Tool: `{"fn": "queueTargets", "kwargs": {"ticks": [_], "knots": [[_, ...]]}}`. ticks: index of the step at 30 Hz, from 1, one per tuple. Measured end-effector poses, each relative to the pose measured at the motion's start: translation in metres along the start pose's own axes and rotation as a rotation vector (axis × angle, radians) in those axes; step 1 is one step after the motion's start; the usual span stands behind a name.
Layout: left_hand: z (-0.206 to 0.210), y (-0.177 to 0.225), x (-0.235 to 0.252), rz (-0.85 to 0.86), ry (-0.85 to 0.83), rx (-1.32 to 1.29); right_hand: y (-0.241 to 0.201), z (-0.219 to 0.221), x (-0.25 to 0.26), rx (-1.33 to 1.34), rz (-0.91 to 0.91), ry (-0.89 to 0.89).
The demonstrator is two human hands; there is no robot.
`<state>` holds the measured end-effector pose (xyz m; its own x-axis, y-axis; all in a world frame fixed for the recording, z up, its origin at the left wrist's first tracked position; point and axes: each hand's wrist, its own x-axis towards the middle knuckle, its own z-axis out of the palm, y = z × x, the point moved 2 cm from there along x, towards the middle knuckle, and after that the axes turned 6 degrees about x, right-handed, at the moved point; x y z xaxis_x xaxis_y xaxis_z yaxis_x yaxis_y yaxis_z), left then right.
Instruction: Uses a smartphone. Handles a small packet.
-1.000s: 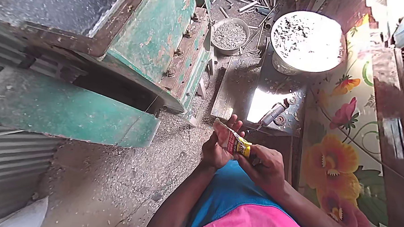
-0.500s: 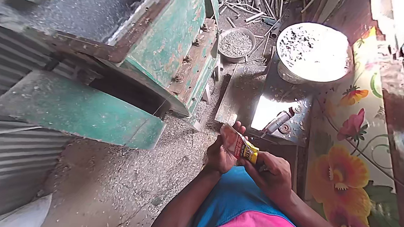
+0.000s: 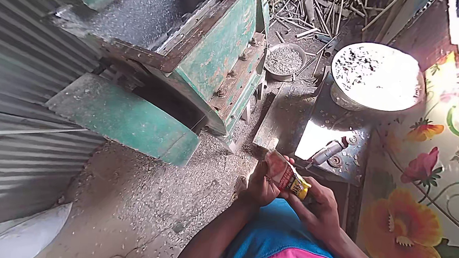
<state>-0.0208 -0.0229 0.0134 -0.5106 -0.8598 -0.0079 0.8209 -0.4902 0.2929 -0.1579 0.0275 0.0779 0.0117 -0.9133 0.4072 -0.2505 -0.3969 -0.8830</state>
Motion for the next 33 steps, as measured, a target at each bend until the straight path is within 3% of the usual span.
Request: {"fn": "queueTargets", "kwargs": {"ticks": [2, 7, 14, 33], "knots": [[-0.004, -0.001, -0.001, -0.017, -0.075, 0.04, 0.004, 0.002, -0.001, -0.005, 0.042, -0.062], [-0.008, -0.006, 0.001, 0.053, 0.13, 0.199, 0.004, 0.003, 0.005, -0.101, 0.029, -0.048], [-0.006, 0.001, -0.003, -0.004, -0.031, -0.095, 0.004, 0.01, 0.01, -0.036, 0.036, -0.048], [-0.009, 0.006, -0.002, 0.082, -0.002, -0.042, 0.0, 0.019, 0.011, -0.254, -0.035, 0.023]]}}
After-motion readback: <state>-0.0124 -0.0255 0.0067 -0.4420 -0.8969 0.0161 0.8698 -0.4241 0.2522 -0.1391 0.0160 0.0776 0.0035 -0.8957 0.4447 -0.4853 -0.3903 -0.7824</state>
